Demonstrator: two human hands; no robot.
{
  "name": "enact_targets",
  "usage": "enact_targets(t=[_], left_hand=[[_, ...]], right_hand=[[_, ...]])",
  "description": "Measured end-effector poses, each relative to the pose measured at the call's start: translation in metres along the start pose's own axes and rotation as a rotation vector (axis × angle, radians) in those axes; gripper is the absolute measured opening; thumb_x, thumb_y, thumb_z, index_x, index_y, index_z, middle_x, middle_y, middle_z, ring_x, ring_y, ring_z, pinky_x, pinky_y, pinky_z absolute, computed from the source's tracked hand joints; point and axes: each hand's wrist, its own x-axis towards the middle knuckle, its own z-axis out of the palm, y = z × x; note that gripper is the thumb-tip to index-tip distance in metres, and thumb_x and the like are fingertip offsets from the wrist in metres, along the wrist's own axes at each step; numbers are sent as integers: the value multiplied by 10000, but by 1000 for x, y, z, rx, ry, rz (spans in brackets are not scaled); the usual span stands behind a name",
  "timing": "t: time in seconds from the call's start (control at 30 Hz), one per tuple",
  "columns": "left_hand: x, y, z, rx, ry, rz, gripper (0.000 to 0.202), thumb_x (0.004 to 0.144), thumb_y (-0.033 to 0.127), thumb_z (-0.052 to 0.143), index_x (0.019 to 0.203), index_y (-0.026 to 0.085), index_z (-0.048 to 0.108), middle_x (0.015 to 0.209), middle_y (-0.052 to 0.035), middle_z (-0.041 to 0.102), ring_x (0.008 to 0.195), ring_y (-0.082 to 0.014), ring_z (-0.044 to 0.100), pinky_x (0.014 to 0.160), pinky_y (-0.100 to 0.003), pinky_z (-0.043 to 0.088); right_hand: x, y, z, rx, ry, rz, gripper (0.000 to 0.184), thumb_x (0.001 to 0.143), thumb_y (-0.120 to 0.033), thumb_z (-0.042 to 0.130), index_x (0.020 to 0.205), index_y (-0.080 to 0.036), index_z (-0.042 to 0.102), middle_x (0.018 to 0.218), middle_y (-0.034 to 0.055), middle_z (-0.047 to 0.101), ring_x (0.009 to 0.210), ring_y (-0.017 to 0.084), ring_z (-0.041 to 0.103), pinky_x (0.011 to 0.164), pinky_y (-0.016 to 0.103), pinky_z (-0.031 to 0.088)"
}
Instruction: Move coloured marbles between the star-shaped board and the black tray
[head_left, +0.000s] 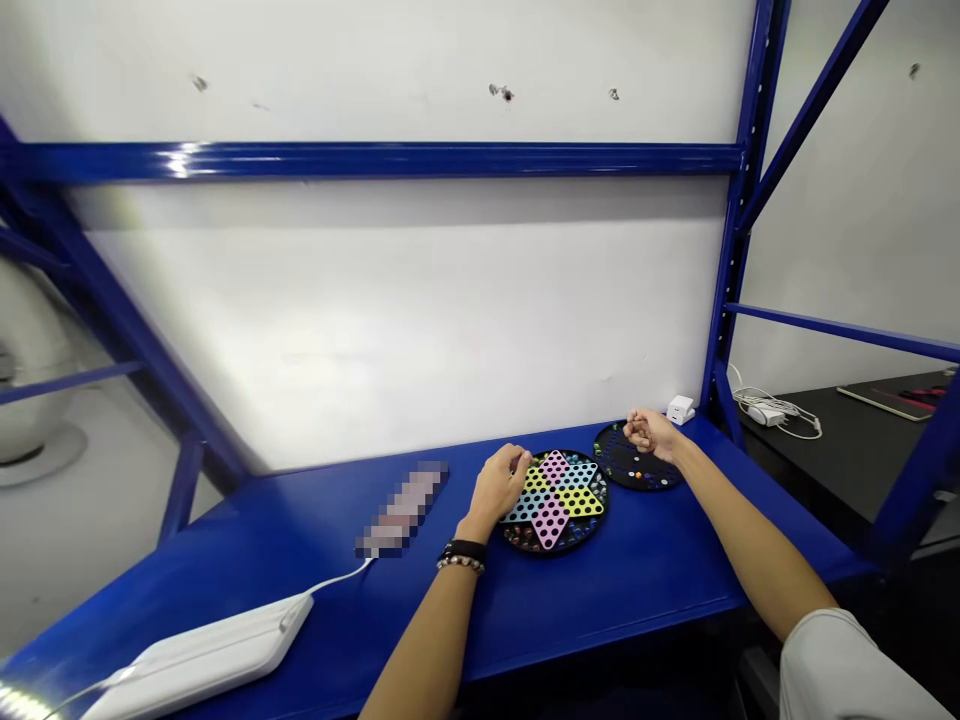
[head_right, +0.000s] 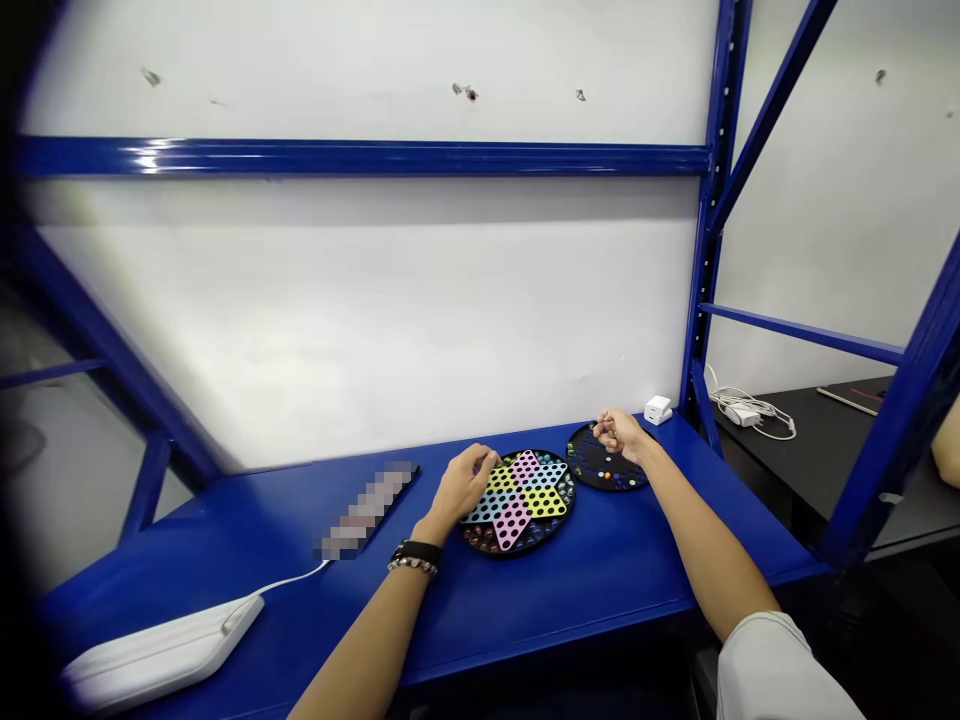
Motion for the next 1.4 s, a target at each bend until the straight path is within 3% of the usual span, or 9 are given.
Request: enact_targets(t=[0.1, 0.2, 0.3, 0.47, 0.73, 0.9, 1.07, 1.27, 1.4], left_hand=[[0, 0, 0, -7, -7, -1, 361, 935, 409, 368, 794, 212, 635, 838, -34, 655, 775, -178, 589, 711, -290, 437], [0, -1, 1, -5, -4, -1, 351, 930, 404, 375, 793, 215, 637, 833, -31, 653, 754, -174, 584, 692, -288, 430], [0, -1, 1, -1, -3, 6, 355, 929, 407, 378, 786, 213, 639, 818, -29, 652, 741, -171, 583, 685, -286, 427], [0, 1, 1, -13, -5, 11, 361, 936, 402, 380, 787, 206, 646, 822, -33, 659, 747, -173, 587, 696, -288, 433], [-1, -1, 2, 7, -12, 7, 366, 935, 412, 378, 787, 208, 643, 809, -35, 652, 729, -171, 581, 688, -284, 442], [0, -4, 3, 3, -11, 11, 371, 931, 427, 375, 790, 211, 642, 804, -34, 650, 717, -171, 577, 694, -288, 446], [0, -3, 3, 4, -14, 10, 359, 931, 417, 378, 786, 215, 637, 792, -26, 643, 709, -169, 568, 679, -283, 433], [0, -3, 3, 16, -16, 14, 348, 930, 401, 382, 792, 216, 642, 786, -25, 634, 716, -169, 565, 680, -278, 426], [0, -3, 3, 0, -16, 9, 352, 931, 415, 388, 795, 215, 644, 793, -27, 643, 712, -169, 569, 668, -274, 423]], right_hand=[[0, 5, 4, -209, -13, 44, 170, 820, -367, 414, 780, -208, 458, 577, -62, 471, 389, 59, 246, 396, 211, 161], [-3, 12, 19, -545, -59, 0, 187, 791, -359, 548, 728, -191, 495, 535, -68, 431, 442, 70, 327, 435, 209, 226], [-8, 15, 36, -831, -134, -44, 152, 737, -287, 658, 766, -176, 558, 597, -46, 513, 540, 92, 433, 504, 210, 297], [-12, 14, 48, -1142, -236, -82, 124, 847, -275, 564, 900, -173, 611, 770, 17, 628, 688, 142, 546, 593, 231, 349], [-10, 16, 50, -1282, -246, -82, 172, 884, -328, 519, 863, -187, 616, 885, 73, 671, 781, 196, 589, 648, 260, 368], [-5, 18, 45, -1056, -261, -93, 126, 858, -264, 546, 776, -171, 565, 718, 15, 610, 635, 131, 508, 588, 227, 347], [3, 20, 34, -802, -6, -88, 200, 856, -134, 357, 882, -177, 551, 637, -28, 548, 558, 113, 473, 562, 216, 360], [11, 29, 39, -997, 218, -117, 172, 893, -205, 391, 841, -194, 555, 858, 66, 651, 815, 188, 585, 698, 268, 375], [10, 32, 51, -1310, 131, -127, 234, 969, -306, 345, 1070, -205, 529, 1054, 113, 676, 922, 232, 626, 735, 303, 377]])
